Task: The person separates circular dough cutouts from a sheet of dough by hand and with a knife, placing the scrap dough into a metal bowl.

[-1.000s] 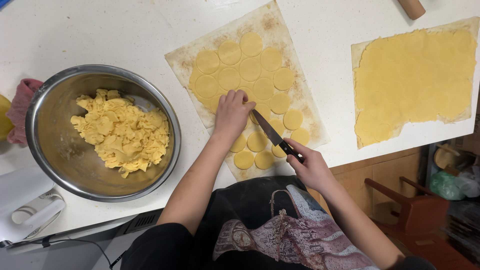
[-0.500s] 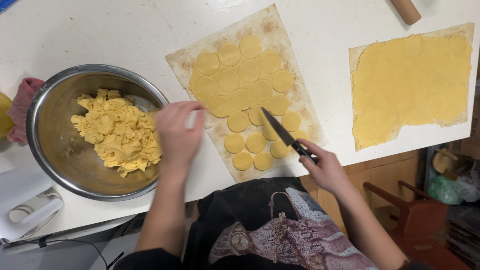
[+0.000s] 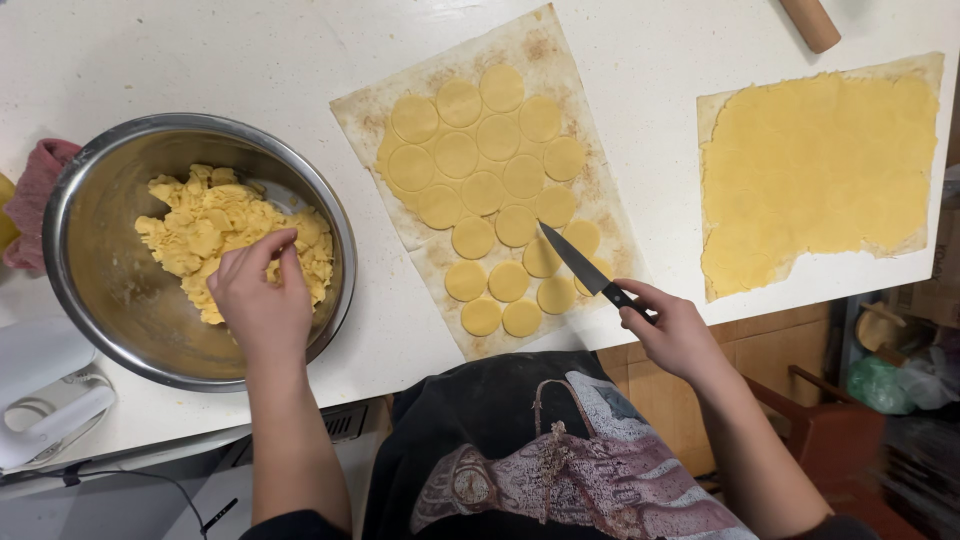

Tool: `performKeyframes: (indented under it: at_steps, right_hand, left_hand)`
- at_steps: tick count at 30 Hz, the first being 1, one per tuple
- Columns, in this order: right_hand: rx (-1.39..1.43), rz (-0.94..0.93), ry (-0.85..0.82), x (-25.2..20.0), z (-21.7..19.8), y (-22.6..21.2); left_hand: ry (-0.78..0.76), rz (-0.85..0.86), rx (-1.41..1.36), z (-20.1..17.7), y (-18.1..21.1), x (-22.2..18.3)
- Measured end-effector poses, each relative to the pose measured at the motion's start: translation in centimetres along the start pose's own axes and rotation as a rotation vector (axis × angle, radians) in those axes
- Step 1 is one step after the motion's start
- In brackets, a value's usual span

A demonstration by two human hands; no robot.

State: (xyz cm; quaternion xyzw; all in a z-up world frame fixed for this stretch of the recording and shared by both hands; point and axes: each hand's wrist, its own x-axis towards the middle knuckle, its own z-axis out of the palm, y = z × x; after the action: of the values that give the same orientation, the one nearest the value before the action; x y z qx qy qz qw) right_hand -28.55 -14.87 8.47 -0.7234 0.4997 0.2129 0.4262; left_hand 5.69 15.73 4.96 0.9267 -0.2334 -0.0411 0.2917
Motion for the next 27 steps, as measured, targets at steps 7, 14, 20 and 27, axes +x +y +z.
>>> performKeyframes:
  at_steps: [7,14,20,27]
  right_hand:
    - [-0.047,-0.073,0.024,0.2,0.7,0.2]
    - [-0.059,-0.057,0.036,0.4,1.1,-0.4]
    - [-0.069,-0.098,0.054,0.5,1.3,-0.9]
    - [-0.061,-0.121,0.078,0.3,1.7,-1.4]
  left_hand:
    - [0.041,0.097,-0.098,0.2,2.1,0.6]
    - [0.047,0.115,-0.115,0.1,2.5,0.8]
    - [0.034,0.127,-0.13,0.3,2.6,0.9]
    - [0.025,0.123,-0.13,0.4,2.8,1.0]
